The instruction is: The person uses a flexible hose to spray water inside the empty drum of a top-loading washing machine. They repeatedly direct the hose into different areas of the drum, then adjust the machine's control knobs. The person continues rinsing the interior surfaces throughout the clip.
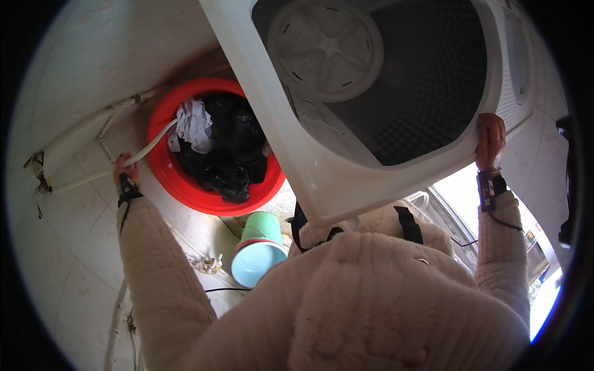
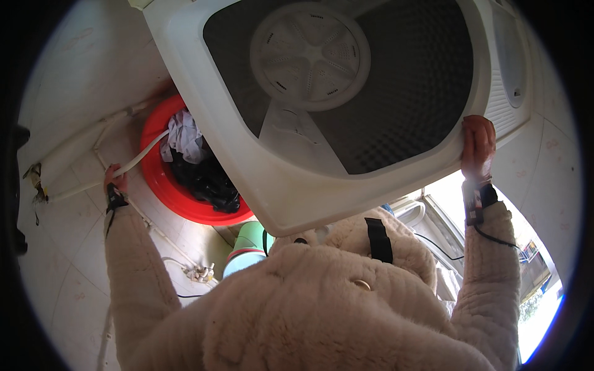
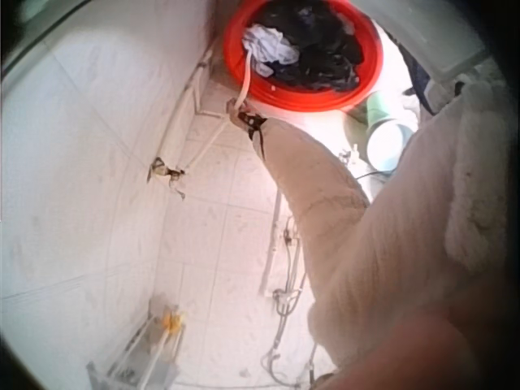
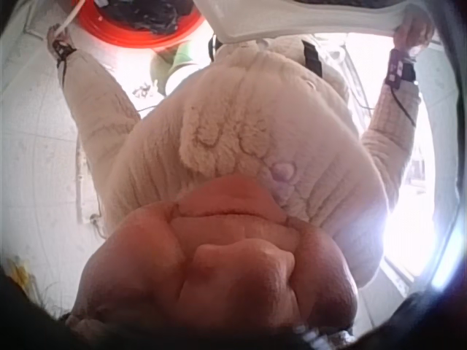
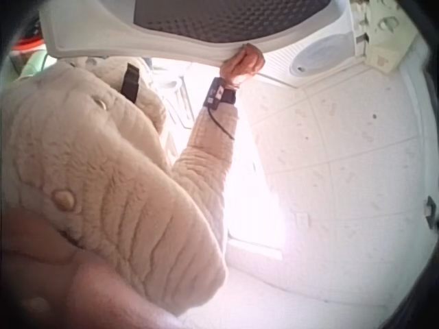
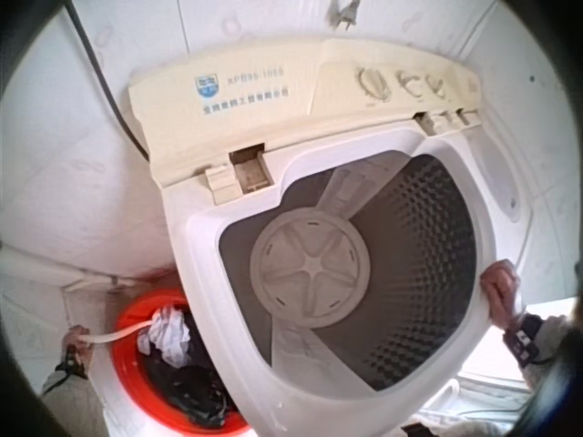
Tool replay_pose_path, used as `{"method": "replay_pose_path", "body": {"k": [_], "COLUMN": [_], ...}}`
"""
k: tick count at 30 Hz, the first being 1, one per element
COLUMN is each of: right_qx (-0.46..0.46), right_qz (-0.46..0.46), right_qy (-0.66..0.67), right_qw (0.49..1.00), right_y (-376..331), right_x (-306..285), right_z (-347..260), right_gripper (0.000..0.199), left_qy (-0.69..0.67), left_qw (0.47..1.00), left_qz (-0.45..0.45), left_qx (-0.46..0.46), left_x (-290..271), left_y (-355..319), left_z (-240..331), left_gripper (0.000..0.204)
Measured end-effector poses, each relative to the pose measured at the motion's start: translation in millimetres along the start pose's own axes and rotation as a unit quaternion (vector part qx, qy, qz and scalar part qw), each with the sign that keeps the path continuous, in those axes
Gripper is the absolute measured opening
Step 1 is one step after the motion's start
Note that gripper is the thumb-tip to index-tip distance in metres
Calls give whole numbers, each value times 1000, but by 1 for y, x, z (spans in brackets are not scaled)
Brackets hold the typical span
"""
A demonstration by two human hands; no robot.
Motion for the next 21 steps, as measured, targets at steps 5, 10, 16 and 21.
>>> {"method": "replay_pose_path", "body": {"k": [5, 10, 16, 21], "right_qx": [1, 4, -38, -85], "right_qz": [1, 16, 48, 47], "right_qy": [10, 25, 58, 62], "right_qw": [1000, 1000, 996, 993], "right_y": [1, 0, 17, 28], "right_x": [-1, -7, -10, -19], "right_z": [-7, -11, -53, -94], "right_gripper": [19, 17, 14, 17], "left_qy": [-14, -102, -303, -479], "left_qw": [997, 982, 887, 777], "left_qz": [-10, -142, -343, -389], "left_qx": [-73, -65, 63, 121], "left_x": [50, 126, 138, 85], "left_y": [-111, -200, -314, -400], "left_z": [-152, -121, 26, 158], "left_gripper": [35, 24, 12, 15]}}
Point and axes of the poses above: each hand's wrist, its own y-axis towards the middle knuckle, its own x-axis out of the palm, z = x × y, the point moved 10 cm from there along y, towards the middle knuckle, and after that the axes turned 13 degrees about z, right-handed, at the moved point
